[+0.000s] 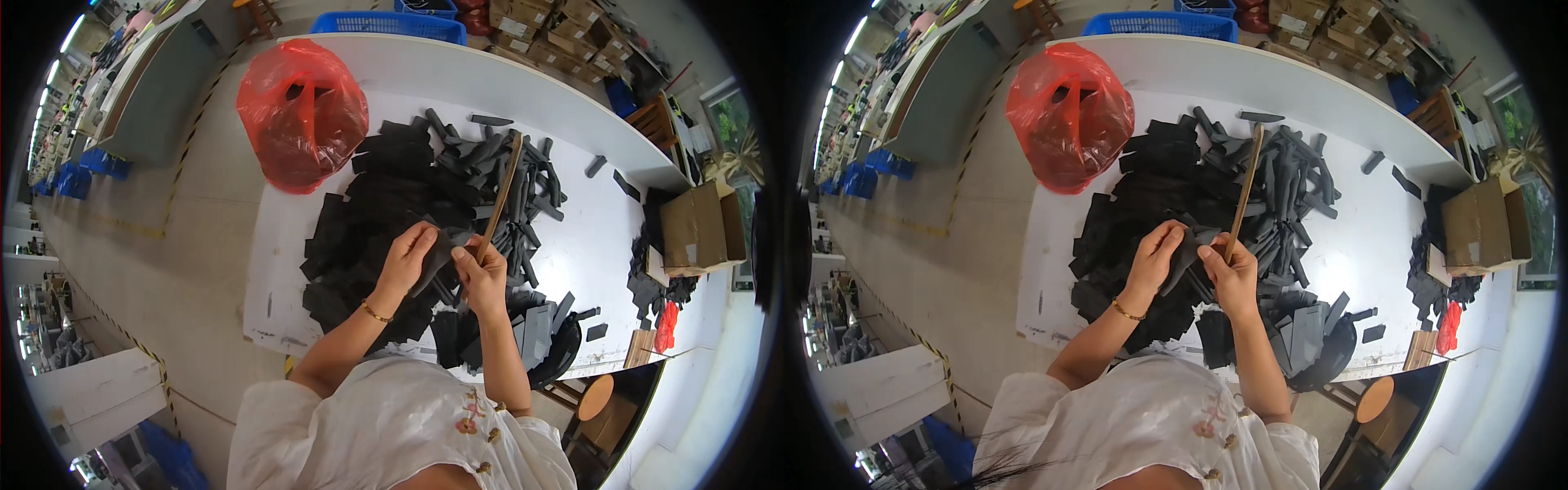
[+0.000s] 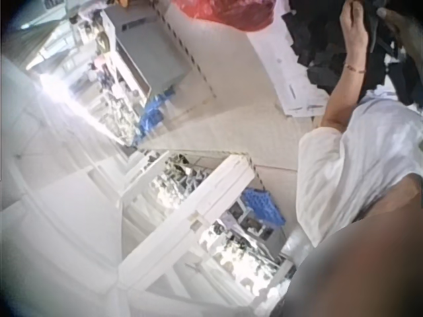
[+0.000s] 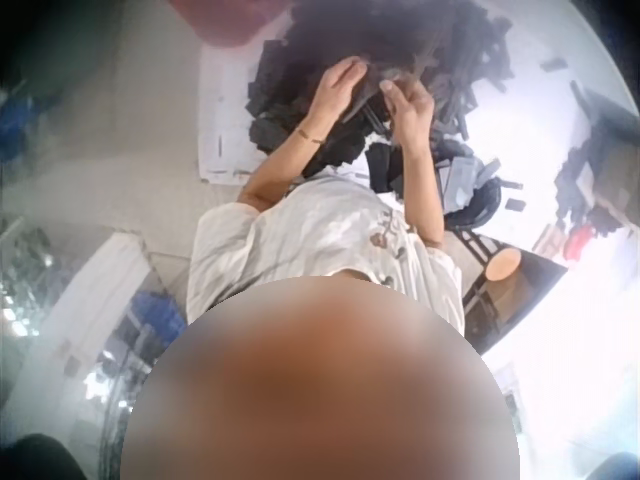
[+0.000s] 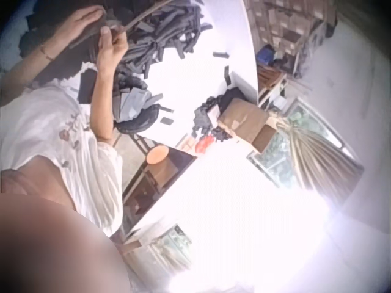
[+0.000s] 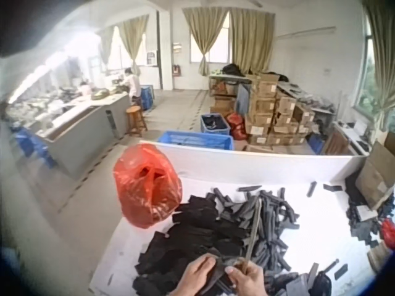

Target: Measuring the length of black foam strips using a wooden ruler at a workbench in a factory setting.

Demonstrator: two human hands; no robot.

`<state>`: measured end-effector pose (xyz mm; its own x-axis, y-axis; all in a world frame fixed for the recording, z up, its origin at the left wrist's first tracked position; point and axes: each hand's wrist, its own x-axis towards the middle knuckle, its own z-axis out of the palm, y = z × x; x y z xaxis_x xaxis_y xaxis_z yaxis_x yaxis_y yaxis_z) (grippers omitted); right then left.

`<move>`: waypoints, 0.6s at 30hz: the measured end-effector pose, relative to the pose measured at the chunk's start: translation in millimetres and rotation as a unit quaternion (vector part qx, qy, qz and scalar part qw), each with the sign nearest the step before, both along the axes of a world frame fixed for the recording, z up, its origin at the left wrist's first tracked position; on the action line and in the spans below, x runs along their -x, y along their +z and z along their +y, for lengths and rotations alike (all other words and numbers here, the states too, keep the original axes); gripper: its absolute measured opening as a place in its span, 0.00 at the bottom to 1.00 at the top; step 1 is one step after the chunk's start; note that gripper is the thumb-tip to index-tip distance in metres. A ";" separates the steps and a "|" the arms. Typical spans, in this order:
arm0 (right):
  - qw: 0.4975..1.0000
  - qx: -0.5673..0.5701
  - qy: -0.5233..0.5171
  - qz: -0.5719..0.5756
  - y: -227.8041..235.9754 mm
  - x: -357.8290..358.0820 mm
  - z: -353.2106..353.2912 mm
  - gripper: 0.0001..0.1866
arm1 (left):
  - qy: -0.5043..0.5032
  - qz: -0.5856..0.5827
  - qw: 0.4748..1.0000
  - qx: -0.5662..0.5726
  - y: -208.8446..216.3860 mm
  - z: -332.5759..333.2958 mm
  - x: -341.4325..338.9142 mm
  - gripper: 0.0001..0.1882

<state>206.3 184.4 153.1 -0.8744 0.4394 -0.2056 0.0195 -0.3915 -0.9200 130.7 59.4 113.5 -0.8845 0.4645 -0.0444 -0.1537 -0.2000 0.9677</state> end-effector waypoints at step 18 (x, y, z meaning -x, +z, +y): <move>0.799 -0.515 -0.060 -0.304 -80.9 93.6 226.7 0.17 | 0.055 0.287 0.881 0.372 -135.3 20.7 228.5 0.15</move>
<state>112.7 411.1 72.2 -0.6893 0.7227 -0.0512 0.6048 0.5351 -0.5899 -97.7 80.1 -21.8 -0.8986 0.4048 0.1691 0.3840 0.5393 0.7494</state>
